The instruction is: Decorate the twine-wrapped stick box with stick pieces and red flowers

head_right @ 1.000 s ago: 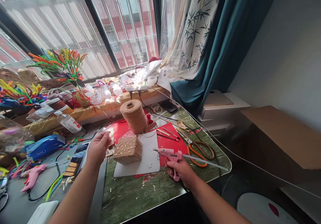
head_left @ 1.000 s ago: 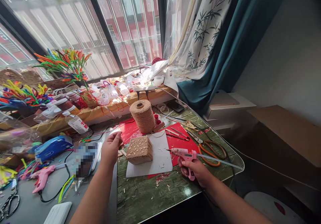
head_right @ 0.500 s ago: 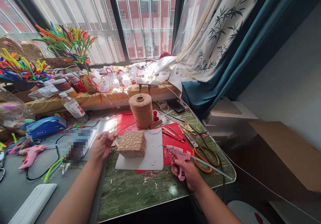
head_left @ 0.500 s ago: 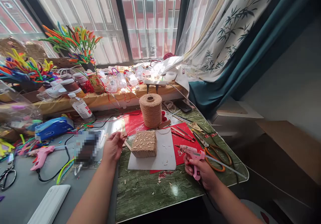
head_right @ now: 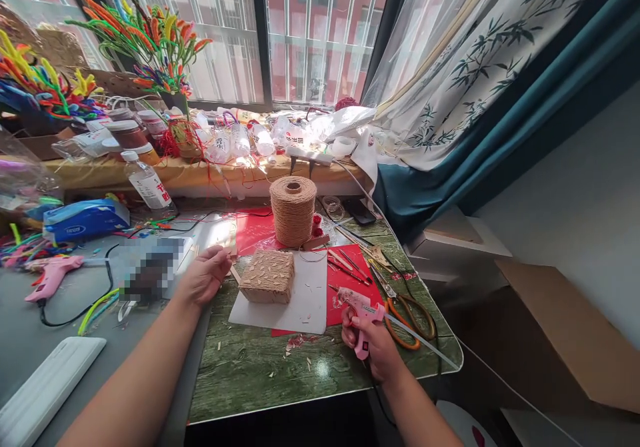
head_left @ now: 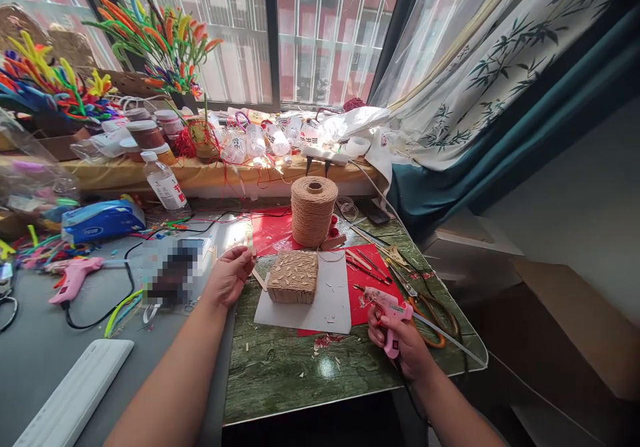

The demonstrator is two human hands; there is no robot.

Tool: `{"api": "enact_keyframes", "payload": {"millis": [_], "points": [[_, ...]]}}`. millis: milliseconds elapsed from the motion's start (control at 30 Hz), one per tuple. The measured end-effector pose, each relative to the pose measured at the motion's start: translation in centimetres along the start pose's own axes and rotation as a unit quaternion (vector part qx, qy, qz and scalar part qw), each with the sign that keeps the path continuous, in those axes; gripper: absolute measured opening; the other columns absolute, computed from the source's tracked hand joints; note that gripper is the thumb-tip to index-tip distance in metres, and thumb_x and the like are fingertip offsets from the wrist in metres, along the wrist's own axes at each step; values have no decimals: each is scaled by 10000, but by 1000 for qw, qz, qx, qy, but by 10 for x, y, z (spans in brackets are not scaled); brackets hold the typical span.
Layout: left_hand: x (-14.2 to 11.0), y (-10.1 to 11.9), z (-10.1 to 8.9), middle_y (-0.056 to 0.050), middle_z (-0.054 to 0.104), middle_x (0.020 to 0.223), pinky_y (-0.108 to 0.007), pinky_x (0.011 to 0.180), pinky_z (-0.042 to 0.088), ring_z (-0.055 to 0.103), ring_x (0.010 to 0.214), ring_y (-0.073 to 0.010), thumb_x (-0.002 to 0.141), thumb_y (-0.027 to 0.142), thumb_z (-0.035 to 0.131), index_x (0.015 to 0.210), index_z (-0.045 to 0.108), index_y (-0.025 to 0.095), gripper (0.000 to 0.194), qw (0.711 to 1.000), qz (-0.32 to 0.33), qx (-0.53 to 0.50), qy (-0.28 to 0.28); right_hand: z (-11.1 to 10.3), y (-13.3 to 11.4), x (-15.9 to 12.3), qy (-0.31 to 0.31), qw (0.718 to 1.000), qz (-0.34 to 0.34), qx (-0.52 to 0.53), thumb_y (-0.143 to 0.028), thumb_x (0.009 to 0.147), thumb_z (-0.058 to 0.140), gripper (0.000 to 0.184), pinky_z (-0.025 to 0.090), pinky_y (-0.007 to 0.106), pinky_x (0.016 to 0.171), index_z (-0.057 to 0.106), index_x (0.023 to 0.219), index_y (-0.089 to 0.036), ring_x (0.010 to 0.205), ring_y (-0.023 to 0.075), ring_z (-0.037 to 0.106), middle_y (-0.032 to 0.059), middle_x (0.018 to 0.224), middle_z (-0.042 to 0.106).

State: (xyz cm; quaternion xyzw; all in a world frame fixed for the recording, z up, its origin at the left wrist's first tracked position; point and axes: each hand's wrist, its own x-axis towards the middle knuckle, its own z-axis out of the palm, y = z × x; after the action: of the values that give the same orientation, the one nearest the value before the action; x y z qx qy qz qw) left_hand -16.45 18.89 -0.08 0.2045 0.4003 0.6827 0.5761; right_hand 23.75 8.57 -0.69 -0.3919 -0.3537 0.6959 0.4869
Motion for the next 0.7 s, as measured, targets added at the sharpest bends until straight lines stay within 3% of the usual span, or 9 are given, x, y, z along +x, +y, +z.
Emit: {"api": "enact_keyframes", "payload": {"millis": [267,700], "points": [[-8,-2,5,31,589,668,-173,574,551,571,587,-67,689,362,944,771,636,144,386,999,-9,7,-31,-2,3,0,-16,1000,3,24,-334,857,706,143,266,300,544,630,854,-212,577,121,384,16,830,523],[-2,-10,-1,-4,704,782,-199,716,581,662,710,-90,585,205,986,848,721,140,380,1000,8,22,-18,-2,4,-1,-12,999,2,31,-316,876,696,135,303,295,543,612,869,-210,591,125,402,24,835,523]]}}
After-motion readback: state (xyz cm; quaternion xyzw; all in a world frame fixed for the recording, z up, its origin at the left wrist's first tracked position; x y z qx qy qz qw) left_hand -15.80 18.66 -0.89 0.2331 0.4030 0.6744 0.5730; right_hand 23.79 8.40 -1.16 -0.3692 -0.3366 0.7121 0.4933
